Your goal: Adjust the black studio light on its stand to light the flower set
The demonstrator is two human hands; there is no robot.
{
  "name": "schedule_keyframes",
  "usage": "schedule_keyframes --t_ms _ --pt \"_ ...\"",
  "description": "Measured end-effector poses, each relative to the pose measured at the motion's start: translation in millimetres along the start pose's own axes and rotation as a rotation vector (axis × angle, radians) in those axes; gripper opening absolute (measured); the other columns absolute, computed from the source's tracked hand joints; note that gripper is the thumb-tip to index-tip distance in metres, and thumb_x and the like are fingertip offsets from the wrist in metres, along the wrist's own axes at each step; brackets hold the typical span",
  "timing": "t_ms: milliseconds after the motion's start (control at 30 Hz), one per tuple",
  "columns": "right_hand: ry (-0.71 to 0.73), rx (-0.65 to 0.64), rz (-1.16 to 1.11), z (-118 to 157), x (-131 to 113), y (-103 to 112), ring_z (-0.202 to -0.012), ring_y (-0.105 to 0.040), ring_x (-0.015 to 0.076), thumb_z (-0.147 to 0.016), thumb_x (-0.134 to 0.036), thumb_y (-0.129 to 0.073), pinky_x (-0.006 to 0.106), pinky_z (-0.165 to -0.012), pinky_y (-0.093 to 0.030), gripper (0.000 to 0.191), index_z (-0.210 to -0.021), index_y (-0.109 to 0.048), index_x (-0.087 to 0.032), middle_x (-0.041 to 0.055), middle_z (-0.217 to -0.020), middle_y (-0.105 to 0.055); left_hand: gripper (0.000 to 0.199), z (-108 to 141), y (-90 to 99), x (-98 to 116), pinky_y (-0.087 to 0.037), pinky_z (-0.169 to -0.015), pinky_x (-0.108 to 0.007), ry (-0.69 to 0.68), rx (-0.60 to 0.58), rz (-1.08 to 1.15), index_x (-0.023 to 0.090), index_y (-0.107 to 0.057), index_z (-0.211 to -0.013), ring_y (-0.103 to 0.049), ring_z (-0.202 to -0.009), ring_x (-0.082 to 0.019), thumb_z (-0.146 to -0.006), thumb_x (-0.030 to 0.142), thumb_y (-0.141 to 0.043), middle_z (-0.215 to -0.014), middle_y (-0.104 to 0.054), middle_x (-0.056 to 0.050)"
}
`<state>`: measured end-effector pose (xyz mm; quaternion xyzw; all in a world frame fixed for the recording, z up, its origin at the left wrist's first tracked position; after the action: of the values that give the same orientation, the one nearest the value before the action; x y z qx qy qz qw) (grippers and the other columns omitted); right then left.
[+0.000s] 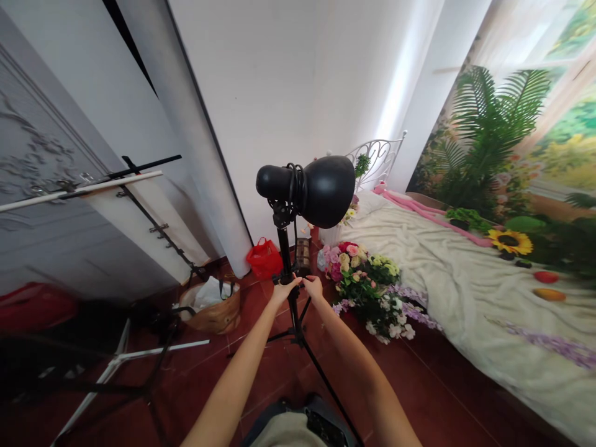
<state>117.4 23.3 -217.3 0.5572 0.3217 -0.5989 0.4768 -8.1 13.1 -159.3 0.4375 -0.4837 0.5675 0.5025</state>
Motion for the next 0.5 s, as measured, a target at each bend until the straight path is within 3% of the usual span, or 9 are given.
schedule_keyframes --t_ms 67,133,233,367,500 --pt "0.032 0.052 0.033 0 -1 1 -0.062 -0.059 0.0166 -0.071 -0.031 -0.055 0.026 -0.058 -0.047 0.027 -0.094 -0.052 -0.017 0.0024 -0.068 -0.061 0.033 -3 0.8 -4 -0.052 -0.073 -0.031 -0.028 -0.021 -0.007 0.014 -0.069 -0.07 -0.065 -0.073 -0.019 -0.049 0.037 -0.08 -0.078 -0.07 -0.008" --pt "0.153 0.089 0.042 4 1 4 -0.074 -0.061 0.0176 -0.072 -0.029 -0.053 0.029 -0.069 -0.049 0.027 -0.097 -0.05 -0.018 0.0056 -0.082 -0.063 0.034 -5 1.9 -8 -0.052 -0.074 -0.031 -0.057 -0.033 -0.011 0.013 -0.069 -0.072 -0.064 -0.072 -0.018 -0.05 0.037 -0.08 -0.081 -0.07 -0.009" --pt "0.355 0.008 -0.04 15 13 5 -0.091 -0.06 0.0184 -0.076 -0.03 -0.05 0.033 -0.082 -0.049 0.03 -0.103 -0.048 -0.018 0.0096 -0.102 -0.06 0.036 -8 3.0 -12 -0.052 -0.074 -0.031 -0.071 -0.037 -0.007 0.013 -0.068 -0.075 -0.064 -0.072 -0.018 -0.05 0.037 -0.079 -0.084 -0.07 -0.009" --pt "0.328 -0.116 -0.193 24 30 3 -0.102 -0.057 0.018 -0.075 -0.032 -0.049 0.035 -0.085 -0.049 0.03 -0.103 -0.048 -0.02 0.0079 -0.11 -0.058 0.037 -11 2.5 -15 -0.052 -0.073 -0.03 -0.081 -0.035 0.011 0.014 -0.068 -0.076 -0.065 -0.072 -0.018 -0.049 0.036 -0.079 -0.084 -0.07 -0.009" --pt "0.261 -0.143 -0.314 29 28 0 -0.094 -0.06 0.0176 -0.075 -0.037 -0.052 0.032 -0.077 -0.052 0.032 -0.102 -0.047 -0.021 0.0069 -0.103 -0.061 0.037 -14 1.1 -19 -0.052 -0.072 -0.031 -0.052 -0.017 0.037 0.014 -0.068 -0.074 -0.065 -0.072 -0.018 -0.046 0.034 -0.081 -0.084 -0.07 -0.01"
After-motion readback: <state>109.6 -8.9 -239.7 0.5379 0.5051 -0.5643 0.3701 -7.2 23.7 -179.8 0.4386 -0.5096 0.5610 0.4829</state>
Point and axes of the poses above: each hand's wrist, its own z-axis away from the middle knuckle, its own y-axis out of the back of the hand, x = y × z, the point moved 1 cm from there along -z, towards the middle knuckle
